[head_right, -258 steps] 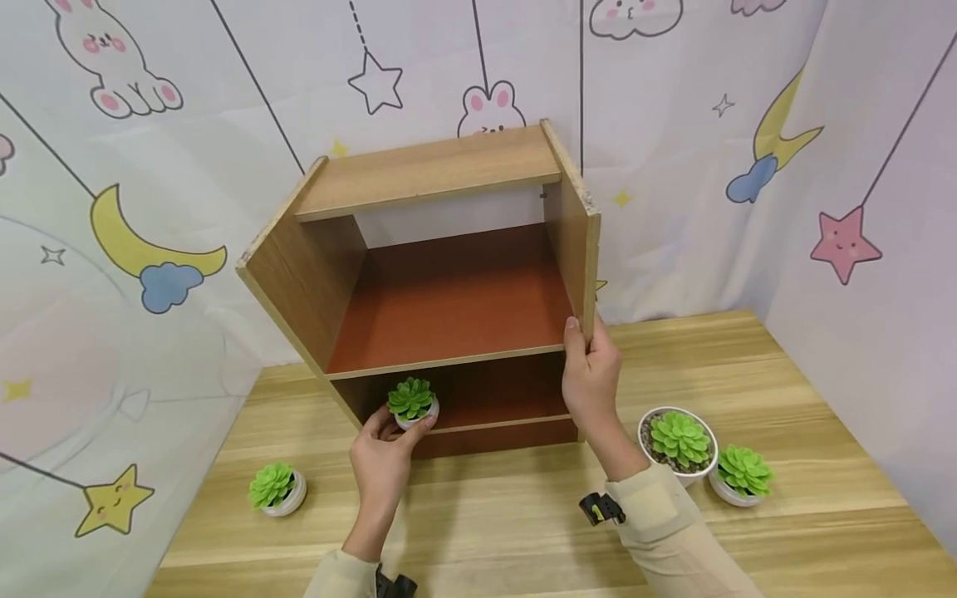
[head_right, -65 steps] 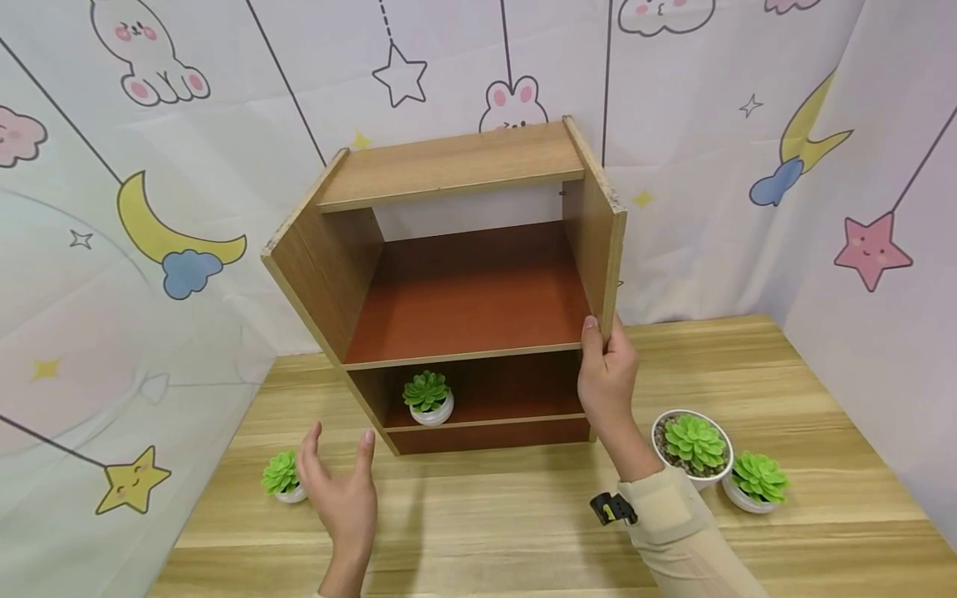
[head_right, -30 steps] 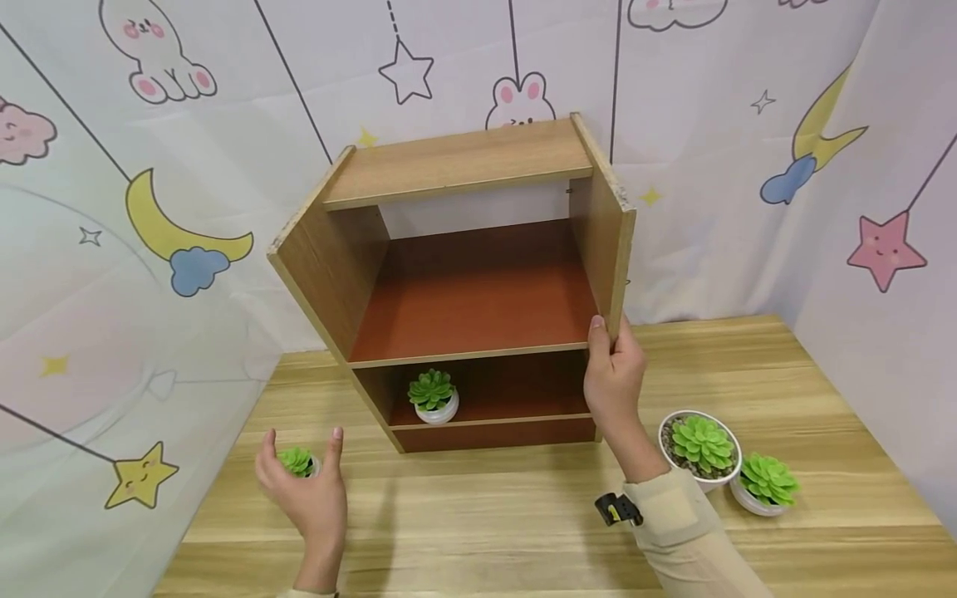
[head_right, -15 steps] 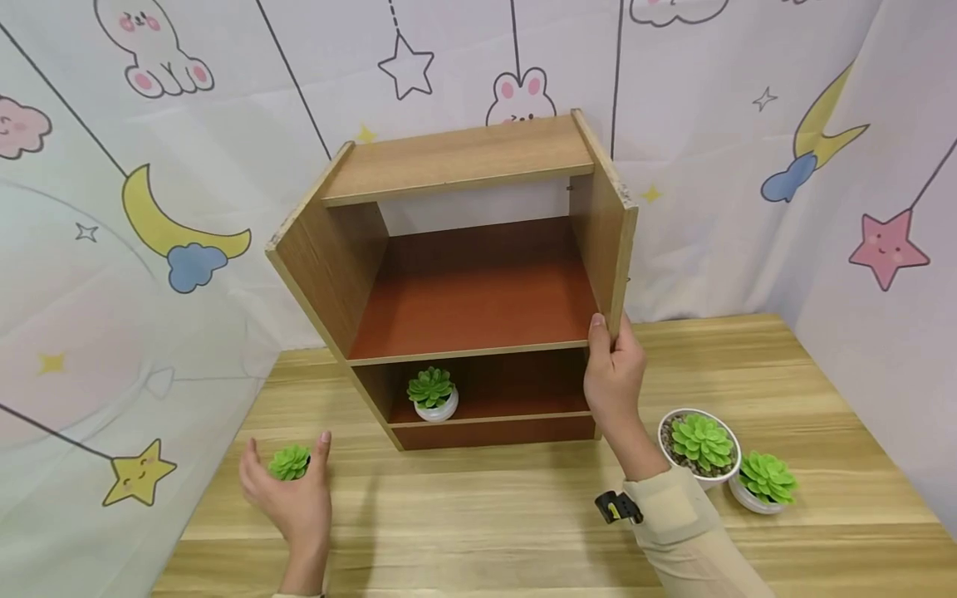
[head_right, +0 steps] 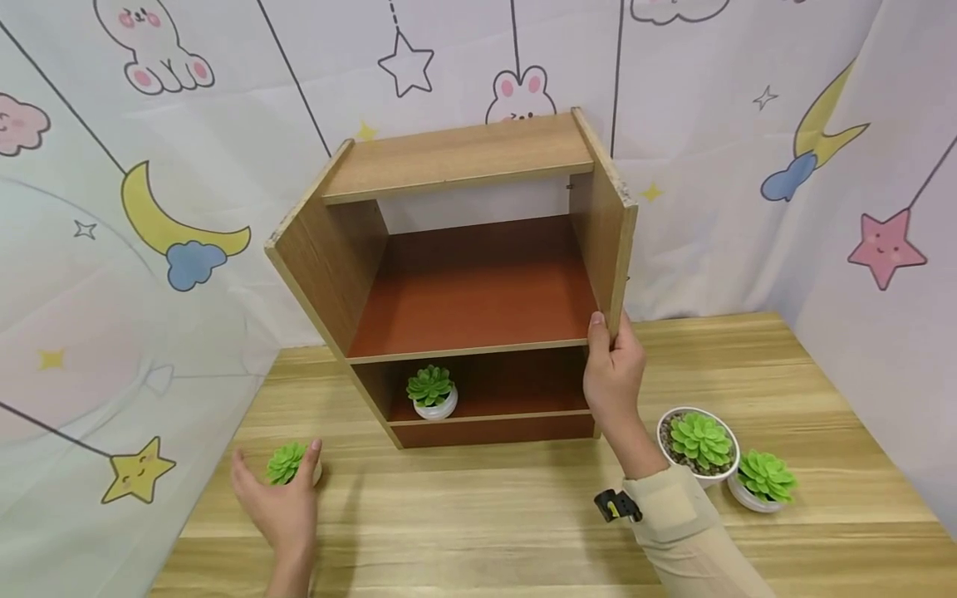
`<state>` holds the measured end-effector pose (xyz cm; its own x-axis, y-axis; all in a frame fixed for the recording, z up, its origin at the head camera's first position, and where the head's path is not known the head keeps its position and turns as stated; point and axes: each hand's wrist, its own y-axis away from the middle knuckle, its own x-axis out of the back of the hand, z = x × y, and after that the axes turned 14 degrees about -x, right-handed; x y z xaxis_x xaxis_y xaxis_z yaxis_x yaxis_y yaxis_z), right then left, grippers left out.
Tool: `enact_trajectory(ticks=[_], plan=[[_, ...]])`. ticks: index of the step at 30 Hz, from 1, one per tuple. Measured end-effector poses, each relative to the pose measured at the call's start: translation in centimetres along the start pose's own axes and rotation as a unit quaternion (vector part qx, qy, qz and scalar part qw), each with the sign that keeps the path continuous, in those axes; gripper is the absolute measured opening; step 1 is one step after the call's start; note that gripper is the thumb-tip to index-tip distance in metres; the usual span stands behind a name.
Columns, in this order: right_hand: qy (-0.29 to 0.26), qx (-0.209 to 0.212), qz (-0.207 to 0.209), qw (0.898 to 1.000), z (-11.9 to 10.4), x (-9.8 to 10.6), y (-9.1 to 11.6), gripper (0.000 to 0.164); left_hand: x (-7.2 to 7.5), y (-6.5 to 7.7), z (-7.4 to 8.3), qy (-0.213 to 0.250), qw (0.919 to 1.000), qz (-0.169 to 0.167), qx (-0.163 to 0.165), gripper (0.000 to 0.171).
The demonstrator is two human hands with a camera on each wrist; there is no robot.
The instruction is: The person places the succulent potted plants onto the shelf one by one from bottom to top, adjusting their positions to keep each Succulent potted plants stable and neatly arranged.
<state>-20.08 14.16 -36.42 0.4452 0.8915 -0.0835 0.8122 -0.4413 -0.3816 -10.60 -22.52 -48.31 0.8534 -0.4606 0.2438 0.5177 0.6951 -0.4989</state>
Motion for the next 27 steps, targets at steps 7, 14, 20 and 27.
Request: enact_trajectory(ticks=[7,14,20,27], plan=[[-0.001,-0.003,-0.003,1.0,0.2,0.1,-0.1,0.026,0.5,-0.3,-0.5,-0.003,0.9999,-0.004,0.011,0.115],[-0.002,-0.001,0.001,1.0,0.0,0.1,0.1,0.027,0.7,-0.5,-0.7,0.01,0.9992,-0.017,0.033,0.117],[0.0,0.007,-0.006,1.0,0.2,0.1,0.0,0.027,0.8,-0.5,-0.9,0.02,0.9975,-0.031,0.061,0.119],[-0.001,0.006,-0.004,1.0,0.1,0.2,0.1,0.027,0.8,-0.6,-1.2,0.021,0.9954,-0.045,0.082,0.123]])
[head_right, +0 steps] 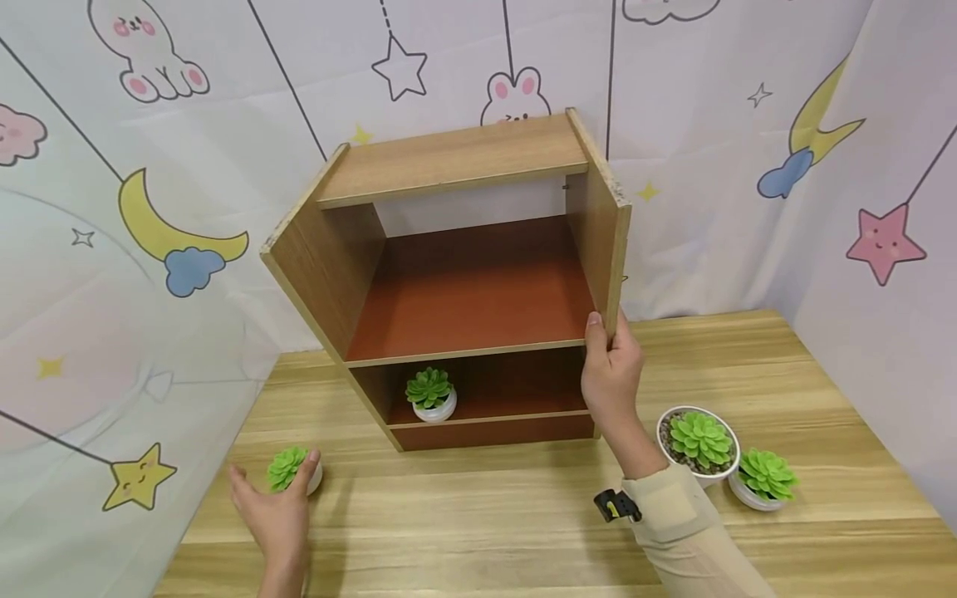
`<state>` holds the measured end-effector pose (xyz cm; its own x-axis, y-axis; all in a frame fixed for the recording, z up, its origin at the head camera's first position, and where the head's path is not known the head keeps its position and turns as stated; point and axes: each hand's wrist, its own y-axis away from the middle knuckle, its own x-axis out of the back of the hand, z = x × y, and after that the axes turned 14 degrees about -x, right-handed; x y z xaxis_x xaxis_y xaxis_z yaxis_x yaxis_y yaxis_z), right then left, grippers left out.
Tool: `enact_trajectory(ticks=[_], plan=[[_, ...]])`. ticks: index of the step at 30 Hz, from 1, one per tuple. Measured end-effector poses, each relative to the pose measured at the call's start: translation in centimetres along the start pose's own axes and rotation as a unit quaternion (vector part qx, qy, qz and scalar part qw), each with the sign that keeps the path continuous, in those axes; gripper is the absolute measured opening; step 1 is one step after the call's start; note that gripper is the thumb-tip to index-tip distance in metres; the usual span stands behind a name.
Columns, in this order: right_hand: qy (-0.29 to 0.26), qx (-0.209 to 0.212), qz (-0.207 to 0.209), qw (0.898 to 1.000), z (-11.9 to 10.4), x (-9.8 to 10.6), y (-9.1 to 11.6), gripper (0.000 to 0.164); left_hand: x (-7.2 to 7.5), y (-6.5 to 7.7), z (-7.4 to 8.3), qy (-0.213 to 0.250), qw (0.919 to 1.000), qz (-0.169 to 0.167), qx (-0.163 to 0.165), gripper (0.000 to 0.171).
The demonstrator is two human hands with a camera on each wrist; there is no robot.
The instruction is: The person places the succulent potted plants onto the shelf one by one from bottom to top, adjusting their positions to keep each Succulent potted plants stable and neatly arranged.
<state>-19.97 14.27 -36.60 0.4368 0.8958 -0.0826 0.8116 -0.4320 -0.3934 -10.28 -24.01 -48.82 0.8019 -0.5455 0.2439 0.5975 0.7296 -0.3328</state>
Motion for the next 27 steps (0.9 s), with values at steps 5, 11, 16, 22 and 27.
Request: enact_trajectory(ticks=[5,11,16,22,27], plan=[[-0.003,0.0,0.001,1.0,-0.1,0.0,0.1,0.027,0.2,-0.1,-0.1,0.021,0.9997,-0.002,0.015,0.123],[-0.003,-0.001,0.001,1.0,0.0,0.0,0.1,0.027,0.2,-0.2,-0.2,0.043,0.9985,-0.013,0.031,0.124],[-0.003,-0.007,0.0,1.0,0.0,0.1,0.1,0.028,0.1,-0.2,-0.5,0.055,0.9974,-0.023,0.041,0.124],[-0.003,0.0,0.002,1.0,0.3,0.1,0.0,0.028,0.2,-0.3,-0.7,0.082,0.9941,-0.031,0.064,0.123],[-0.004,0.0,0.002,1.0,0.5,0.2,-0.1,0.027,0.2,-0.2,-1.0,0.104,0.9913,-0.03,0.075,0.121]])
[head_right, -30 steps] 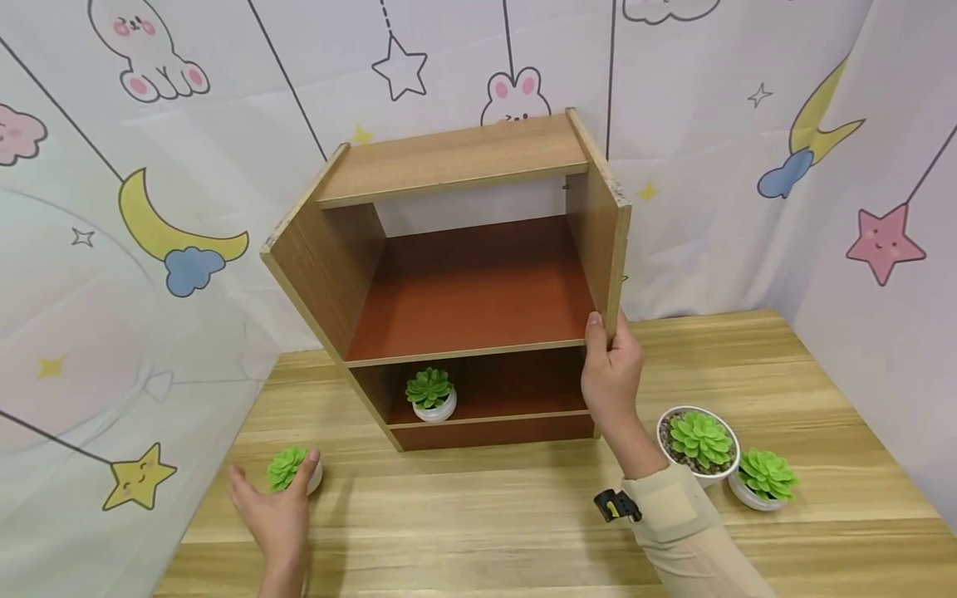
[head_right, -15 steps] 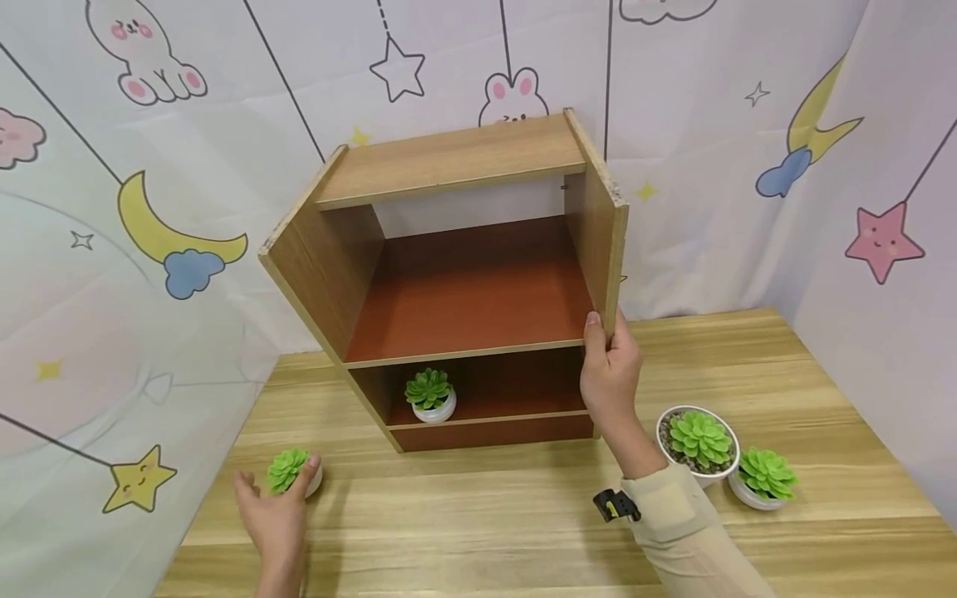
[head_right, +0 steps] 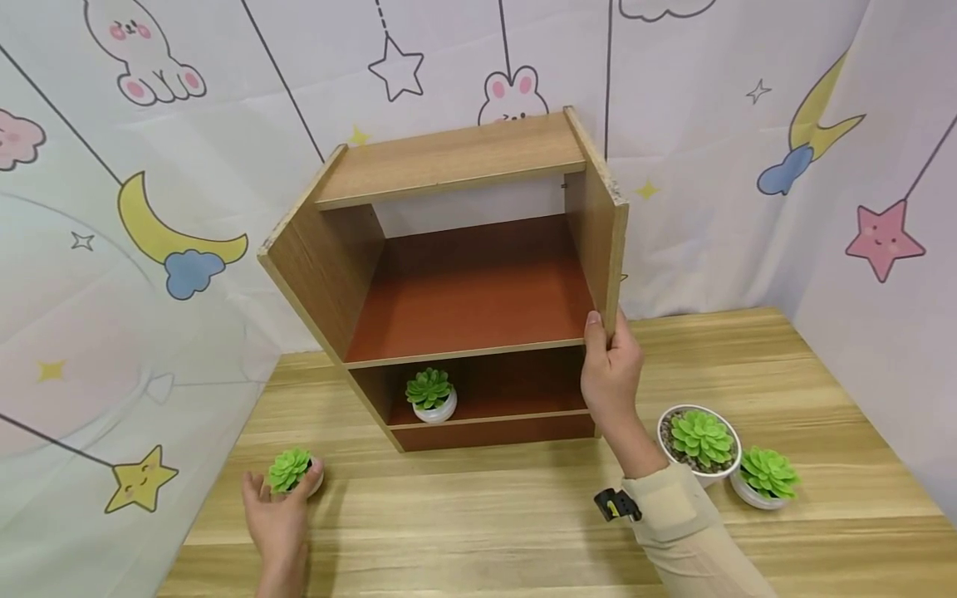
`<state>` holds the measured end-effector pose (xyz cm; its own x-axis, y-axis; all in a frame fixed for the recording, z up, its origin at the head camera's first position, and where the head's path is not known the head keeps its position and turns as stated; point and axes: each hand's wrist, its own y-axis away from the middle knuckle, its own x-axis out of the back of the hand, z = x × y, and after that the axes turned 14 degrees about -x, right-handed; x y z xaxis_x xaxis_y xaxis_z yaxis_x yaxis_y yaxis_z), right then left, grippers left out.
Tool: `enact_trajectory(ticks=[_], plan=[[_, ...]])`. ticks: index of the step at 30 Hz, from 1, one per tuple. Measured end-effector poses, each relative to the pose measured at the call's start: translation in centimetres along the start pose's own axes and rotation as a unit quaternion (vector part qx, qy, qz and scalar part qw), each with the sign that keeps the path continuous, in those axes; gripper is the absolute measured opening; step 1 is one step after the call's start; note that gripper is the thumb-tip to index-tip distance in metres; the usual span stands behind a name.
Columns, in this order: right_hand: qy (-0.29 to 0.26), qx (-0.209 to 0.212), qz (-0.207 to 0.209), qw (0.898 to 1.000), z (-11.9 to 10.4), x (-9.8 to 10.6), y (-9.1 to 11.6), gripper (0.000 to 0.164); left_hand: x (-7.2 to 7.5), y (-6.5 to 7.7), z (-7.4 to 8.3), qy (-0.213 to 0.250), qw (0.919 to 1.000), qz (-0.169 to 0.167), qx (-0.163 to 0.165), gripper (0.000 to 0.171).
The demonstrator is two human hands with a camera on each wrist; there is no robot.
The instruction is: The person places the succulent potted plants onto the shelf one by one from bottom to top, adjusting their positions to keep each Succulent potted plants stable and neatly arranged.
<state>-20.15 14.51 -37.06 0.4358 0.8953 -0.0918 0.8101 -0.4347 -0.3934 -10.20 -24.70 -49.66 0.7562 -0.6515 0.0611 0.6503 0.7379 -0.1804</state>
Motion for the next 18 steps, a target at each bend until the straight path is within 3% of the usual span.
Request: enact_trajectory(ticks=[14,18], plan=[[0.004,-0.006,-0.001,1.0,-0.4,-0.1,0.2,0.027,0.3,-0.2,-0.4,-0.001,0.9999,-0.012,0.0,0.112],[0.004,-0.008,0.003,1.0,0.8,-0.1,-0.3,0.027,0.3,-0.3,-0.4,-0.003,0.9999,-0.013,0.007,0.11]])
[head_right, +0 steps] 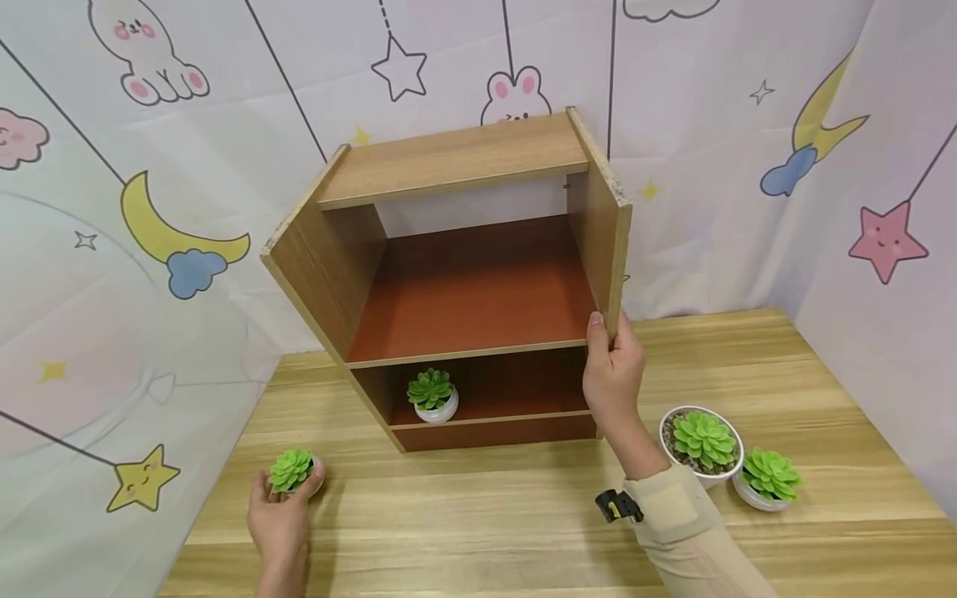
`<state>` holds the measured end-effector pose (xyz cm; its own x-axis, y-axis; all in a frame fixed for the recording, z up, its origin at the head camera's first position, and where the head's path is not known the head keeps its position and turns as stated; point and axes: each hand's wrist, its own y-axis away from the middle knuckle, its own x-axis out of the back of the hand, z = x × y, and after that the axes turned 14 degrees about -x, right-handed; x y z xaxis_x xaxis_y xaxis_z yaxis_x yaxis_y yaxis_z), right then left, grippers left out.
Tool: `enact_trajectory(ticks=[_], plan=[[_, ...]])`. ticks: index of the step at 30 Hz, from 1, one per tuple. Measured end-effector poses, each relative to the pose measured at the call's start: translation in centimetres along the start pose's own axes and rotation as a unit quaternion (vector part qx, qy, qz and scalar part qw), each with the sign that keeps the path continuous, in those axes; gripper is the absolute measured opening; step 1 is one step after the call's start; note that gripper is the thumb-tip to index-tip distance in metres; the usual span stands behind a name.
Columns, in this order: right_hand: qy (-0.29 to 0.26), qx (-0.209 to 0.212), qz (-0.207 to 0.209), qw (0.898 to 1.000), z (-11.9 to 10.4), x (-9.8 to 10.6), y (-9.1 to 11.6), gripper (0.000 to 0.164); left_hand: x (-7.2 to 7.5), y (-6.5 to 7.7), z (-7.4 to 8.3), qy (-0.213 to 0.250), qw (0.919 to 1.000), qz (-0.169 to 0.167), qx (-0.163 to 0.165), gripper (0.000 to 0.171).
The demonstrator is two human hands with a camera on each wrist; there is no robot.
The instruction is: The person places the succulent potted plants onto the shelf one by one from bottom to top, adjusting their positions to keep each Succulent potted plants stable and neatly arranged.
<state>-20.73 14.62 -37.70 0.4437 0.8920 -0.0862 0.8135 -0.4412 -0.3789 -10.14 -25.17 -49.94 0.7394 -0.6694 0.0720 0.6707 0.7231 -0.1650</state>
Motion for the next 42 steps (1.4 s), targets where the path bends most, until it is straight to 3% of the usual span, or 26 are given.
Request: enact_trajectory(ticks=[6,18,28,36,42], plan=[[0.0,0.004,-0.002,1.0,2.4,0.1,-0.9,0.03,0.2,0.0,0.0,-0.002,1.0,-0.004,0.001,0.107],[0.011,-0.01,0.003,1.0,2.5,0.2,-0.9,0.028,0.2,-0.5,-0.6,-0.021,0.9997,0.003,-0.012,0.083],[0.01,-0.003,-0.001,1.0,-1.0,0.0,0.4,0.029,0.5,-0.4,-0.6,-0.032,0.9994,-0.011,-0.007,0.074],[0.009,-0.007,-0.002,1.0,2.1,0.1,-0.7,0.026,0.7,-0.4,-0.8,-0.041,0.9991,-0.014,0.005,0.078],[0.002,-0.002,-0.003,1.0,2.4,0.2,-0.8,0.028,0.8,-0.4,-0.8,-0.046,0.9988,-0.015,0.008,0.079]])
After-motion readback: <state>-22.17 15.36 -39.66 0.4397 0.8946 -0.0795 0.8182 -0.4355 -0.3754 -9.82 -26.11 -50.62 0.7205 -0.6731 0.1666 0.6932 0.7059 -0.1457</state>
